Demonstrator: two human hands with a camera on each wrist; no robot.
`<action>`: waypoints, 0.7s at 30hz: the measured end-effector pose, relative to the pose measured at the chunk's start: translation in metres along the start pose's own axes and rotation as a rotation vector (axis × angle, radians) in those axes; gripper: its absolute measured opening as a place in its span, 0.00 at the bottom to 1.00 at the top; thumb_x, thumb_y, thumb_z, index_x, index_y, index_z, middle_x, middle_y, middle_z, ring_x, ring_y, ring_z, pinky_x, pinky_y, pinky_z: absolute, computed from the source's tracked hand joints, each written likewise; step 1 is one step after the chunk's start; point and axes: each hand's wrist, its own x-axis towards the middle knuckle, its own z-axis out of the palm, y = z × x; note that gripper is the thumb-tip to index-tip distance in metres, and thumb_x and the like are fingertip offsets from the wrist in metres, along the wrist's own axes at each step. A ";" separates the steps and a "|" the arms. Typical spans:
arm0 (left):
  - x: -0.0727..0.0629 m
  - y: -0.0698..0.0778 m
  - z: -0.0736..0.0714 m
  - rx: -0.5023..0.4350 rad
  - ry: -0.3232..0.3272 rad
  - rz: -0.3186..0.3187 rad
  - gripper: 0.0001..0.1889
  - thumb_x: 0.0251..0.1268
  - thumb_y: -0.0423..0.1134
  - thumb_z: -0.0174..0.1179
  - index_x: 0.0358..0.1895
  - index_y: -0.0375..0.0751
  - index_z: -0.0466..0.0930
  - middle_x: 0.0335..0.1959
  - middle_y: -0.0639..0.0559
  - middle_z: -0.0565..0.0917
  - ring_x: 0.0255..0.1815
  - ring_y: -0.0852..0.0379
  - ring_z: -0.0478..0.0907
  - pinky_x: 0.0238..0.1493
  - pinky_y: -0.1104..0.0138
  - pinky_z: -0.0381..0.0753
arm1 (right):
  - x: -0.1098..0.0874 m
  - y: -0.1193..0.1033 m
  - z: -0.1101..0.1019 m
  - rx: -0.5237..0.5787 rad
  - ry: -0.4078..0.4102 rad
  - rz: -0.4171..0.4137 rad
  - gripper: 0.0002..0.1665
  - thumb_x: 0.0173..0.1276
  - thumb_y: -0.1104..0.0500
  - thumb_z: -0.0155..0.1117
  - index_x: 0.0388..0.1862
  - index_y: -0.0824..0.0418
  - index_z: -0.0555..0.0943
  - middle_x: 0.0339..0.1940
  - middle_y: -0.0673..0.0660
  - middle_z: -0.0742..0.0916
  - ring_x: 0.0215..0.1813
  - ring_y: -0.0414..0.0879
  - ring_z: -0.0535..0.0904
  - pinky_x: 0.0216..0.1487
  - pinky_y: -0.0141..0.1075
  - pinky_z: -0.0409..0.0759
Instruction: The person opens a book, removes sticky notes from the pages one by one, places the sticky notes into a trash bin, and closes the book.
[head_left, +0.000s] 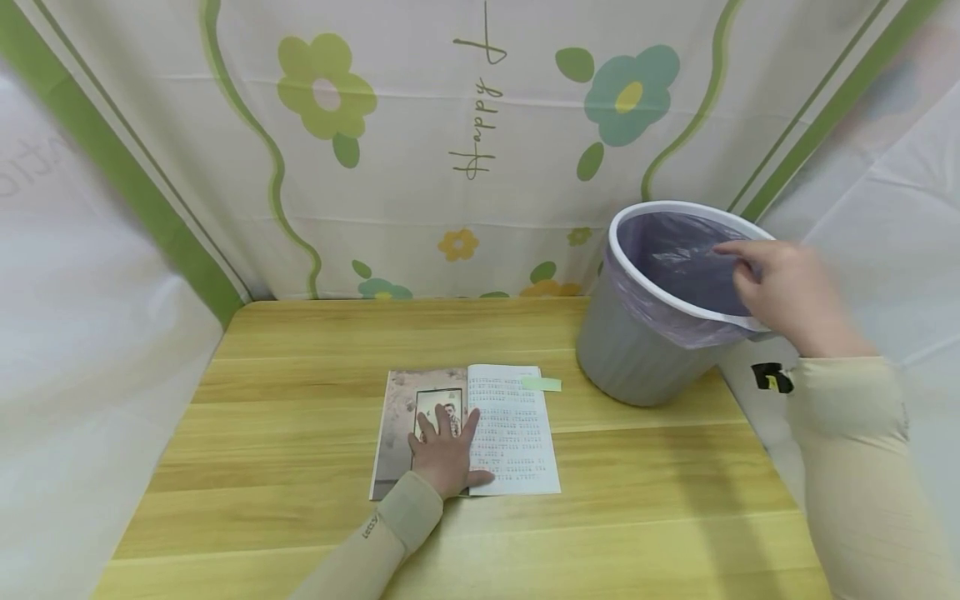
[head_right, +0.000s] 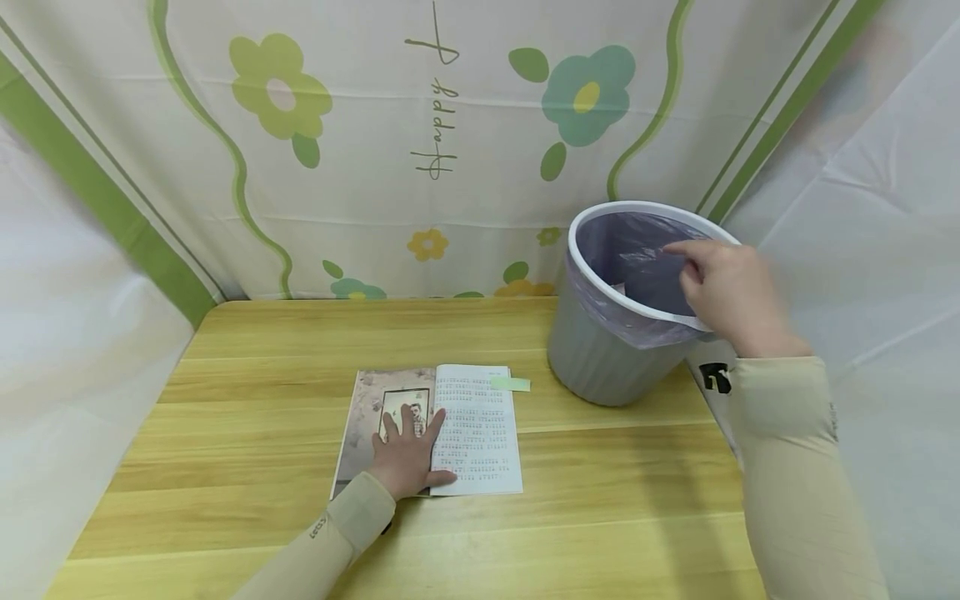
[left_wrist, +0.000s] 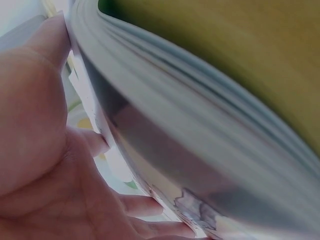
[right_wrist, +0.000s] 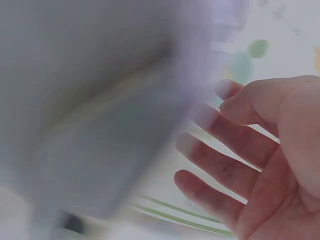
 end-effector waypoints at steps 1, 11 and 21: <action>0.000 0.000 0.000 -0.001 -0.003 -0.001 0.58 0.46 0.80 0.56 0.81 0.61 0.47 0.74 0.24 0.52 0.69 0.16 0.51 0.57 0.30 0.65 | -0.001 -0.004 -0.004 0.000 0.047 -0.026 0.21 0.64 0.69 0.52 0.51 0.63 0.86 0.24 0.62 0.84 0.11 0.39 0.55 0.14 0.37 0.56; -0.001 0.001 -0.003 -0.010 0.001 0.006 0.57 0.47 0.79 0.57 0.80 0.60 0.48 0.74 0.23 0.53 0.69 0.16 0.52 0.57 0.30 0.65 | -0.014 -0.049 -0.034 0.007 0.390 -0.262 0.21 0.67 0.64 0.48 0.46 0.64 0.88 0.39 0.62 0.89 0.29 0.53 0.79 0.33 0.28 0.64; 0.001 -0.001 -0.001 -0.018 0.000 0.006 0.58 0.46 0.80 0.57 0.81 0.61 0.47 0.74 0.24 0.52 0.69 0.16 0.51 0.57 0.30 0.65 | -0.036 -0.090 -0.018 0.168 0.548 -0.346 0.17 0.68 0.62 0.53 0.43 0.64 0.89 0.41 0.57 0.90 0.39 0.58 0.85 0.58 0.19 0.68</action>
